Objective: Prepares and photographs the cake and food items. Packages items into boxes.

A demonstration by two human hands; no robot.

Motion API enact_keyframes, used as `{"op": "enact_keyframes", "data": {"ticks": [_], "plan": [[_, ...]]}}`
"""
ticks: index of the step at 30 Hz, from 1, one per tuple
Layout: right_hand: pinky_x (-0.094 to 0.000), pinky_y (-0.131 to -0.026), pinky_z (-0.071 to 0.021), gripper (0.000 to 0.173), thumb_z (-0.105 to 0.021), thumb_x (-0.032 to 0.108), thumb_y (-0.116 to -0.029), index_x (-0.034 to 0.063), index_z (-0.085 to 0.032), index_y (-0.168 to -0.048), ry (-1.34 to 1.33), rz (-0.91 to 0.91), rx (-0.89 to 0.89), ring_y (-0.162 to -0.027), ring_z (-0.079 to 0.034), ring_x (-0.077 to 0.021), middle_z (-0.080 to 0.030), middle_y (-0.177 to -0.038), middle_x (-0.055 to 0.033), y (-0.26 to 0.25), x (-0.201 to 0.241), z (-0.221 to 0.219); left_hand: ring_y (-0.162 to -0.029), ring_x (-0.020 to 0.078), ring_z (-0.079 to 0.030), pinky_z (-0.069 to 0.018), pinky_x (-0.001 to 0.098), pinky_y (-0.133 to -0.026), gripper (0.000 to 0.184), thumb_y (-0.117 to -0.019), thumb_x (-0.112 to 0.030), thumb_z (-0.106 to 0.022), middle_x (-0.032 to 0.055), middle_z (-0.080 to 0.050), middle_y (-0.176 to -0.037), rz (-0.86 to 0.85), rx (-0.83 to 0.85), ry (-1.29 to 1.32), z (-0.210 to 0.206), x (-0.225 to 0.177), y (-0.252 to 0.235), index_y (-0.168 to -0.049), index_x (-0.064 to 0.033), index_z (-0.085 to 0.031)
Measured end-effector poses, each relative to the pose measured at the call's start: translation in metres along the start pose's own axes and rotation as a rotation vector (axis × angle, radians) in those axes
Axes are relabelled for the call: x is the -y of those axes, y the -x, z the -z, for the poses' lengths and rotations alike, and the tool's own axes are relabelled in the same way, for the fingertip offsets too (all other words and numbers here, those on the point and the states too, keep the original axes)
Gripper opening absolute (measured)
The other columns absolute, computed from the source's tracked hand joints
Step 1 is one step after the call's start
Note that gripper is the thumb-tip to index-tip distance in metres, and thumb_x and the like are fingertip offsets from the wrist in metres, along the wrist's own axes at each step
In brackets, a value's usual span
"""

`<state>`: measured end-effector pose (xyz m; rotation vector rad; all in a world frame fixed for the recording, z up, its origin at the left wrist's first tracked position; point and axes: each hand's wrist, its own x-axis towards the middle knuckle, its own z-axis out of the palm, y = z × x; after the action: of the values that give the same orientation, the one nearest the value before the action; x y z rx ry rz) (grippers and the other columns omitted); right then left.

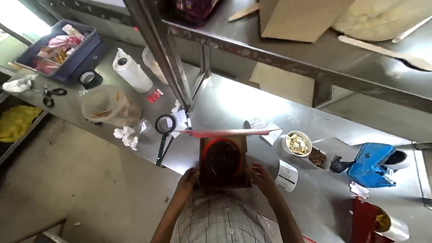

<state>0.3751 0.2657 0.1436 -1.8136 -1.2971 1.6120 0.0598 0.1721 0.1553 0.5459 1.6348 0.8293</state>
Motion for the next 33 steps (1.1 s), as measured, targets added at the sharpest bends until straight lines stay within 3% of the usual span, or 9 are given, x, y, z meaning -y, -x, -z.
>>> {"op": "enact_keyframes", "data": {"ticks": [4,6,8,10,14,20,24,27,33], "plan": [[-0.0474,-0.097,-0.0568,0.096,-0.082,0.031,-0.0856,0.0022,-0.025,-0.157,0.000,0.447,-0.390,-0.127,-0.058,-0.0321,-0.040,-0.154,-0.0241,-0.019,0.059,0.034,-0.142,0.0358,-0.043,-0.0445,0.0514,-0.112,0.100,-0.0895,-0.032,-0.077,0.0272,-0.032,-0.160,-0.445,-0.335,-0.161,0.022,-0.077,-0.013,-0.160,0.0001,-0.014],[-0.0487,-0.108,-0.0498,0.088,-0.077,0.028,-0.0904,0.0045,-0.027,-0.159,0.086,0.654,-0.395,-0.138,-0.050,-0.0316,-0.035,-0.160,-0.0209,-0.037,0.090,0.052,-0.142,0.0359,-0.043,-0.0422,0.0536,-0.113,0.095,-0.0936,-0.033,-0.072,0.0262,-0.030,-0.160,-0.657,-0.374,-0.284,0.030,-0.112,-0.028,-0.161,-0.0019,-0.013],[-0.0476,-0.102,-0.0550,0.051,-0.070,0.019,-0.0969,0.0060,-0.055,-0.144,0.200,0.782,-0.402,-0.121,-0.065,-0.0245,-0.063,-0.138,-0.0141,-0.048,0.112,0.058,-0.108,0.0294,-0.068,-0.0570,0.0522,-0.091,0.053,-0.1014,-0.032,-0.061,0.0199,-0.064,-0.131,-0.798,-0.415,-0.486,0.035,-0.127,-0.038,-0.144,-0.0013,-0.052],[-0.0438,-0.078,-0.0623,0.021,-0.069,0.016,-0.0972,0.0094,-0.073,-0.116,0.267,0.808,-0.455,-0.085,-0.073,-0.0159,-0.076,-0.098,-0.0040,-0.052,0.121,0.054,-0.076,0.0210,-0.072,-0.0612,0.0459,-0.072,0.033,-0.1026,-0.031,-0.059,0.0101,-0.075,-0.094,-0.918,-0.494,-0.632,0.033,-0.128,-0.038,-0.113,-0.0035,-0.073],[-0.0386,-0.055,-0.0580,0.024,-0.065,0.031,-0.0971,0.0114,-0.073,-0.086,0.372,0.655,-0.592,-0.056,-0.065,-0.0139,-0.067,-0.066,0.0007,-0.029,0.124,0.009,-0.051,0.0138,-0.062,-0.0532,0.0352,-0.050,0.038,-0.0982,-0.036,-0.063,0.0047,-0.065,-0.061,-0.902,-0.735,-0.691,-0.015,-0.116,-0.017,-0.082,-0.0031,-0.074],[-0.0473,-0.059,-0.0566,0.005,-0.068,0.015,-0.0918,0.0120,-0.070,-0.095,0.651,0.637,-0.381,-0.071,-0.067,-0.0246,-0.066,-0.085,-0.0058,0.007,0.094,0.031,-0.088,0.0316,-0.073,-0.0601,0.0535,-0.080,0.031,-0.0896,-0.006,-0.066,0.0174,-0.074,-0.102,-0.814,-0.371,-0.870,0.006,-0.101,0.013,-0.120,0.0022,-0.070],[-0.0502,-0.082,-0.0602,0.043,-0.074,0.012,-0.0840,0.0052,-0.065,-0.126,0.538,0.519,-0.265,-0.102,-0.069,-0.0314,-0.067,-0.119,-0.0161,0.020,0.033,0.001,-0.112,0.0381,-0.069,-0.0549,0.0595,-0.096,0.058,-0.0896,-0.005,-0.064,0.0234,-0.067,-0.129,-0.717,-0.198,-0.912,0.008,-0.039,0.017,-0.146,0.0035,-0.051],[-0.0481,-0.104,-0.0534,0.075,-0.072,0.020,-0.0875,-0.0005,-0.042,-0.152,0.280,0.443,-0.193,-0.135,-0.055,-0.0308,-0.045,-0.156,-0.0186,0.018,0.000,-0.030,-0.121,0.0345,-0.066,-0.0536,0.0520,-0.102,0.059,-0.0935,-0.007,-0.057,0.0255,-0.060,-0.140,-0.737,-0.197,-0.822,0.005,-0.006,0.000,-0.149,0.0086,-0.044],[-0.0436,-0.111,-0.0494,0.075,-0.074,0.011,-0.0850,-0.0004,-0.044,-0.153,0.051,0.475,-0.231,-0.138,-0.054,-0.0265,-0.050,-0.154,-0.0169,0.012,-0.019,-0.050,-0.118,0.0274,-0.068,-0.0527,0.0400,-0.105,0.061,-0.0957,-0.021,-0.057,0.0305,-0.064,-0.130,-0.794,-0.178,-0.822,0.011,-0.007,-0.005,-0.141,0.0182,-0.047]]}}
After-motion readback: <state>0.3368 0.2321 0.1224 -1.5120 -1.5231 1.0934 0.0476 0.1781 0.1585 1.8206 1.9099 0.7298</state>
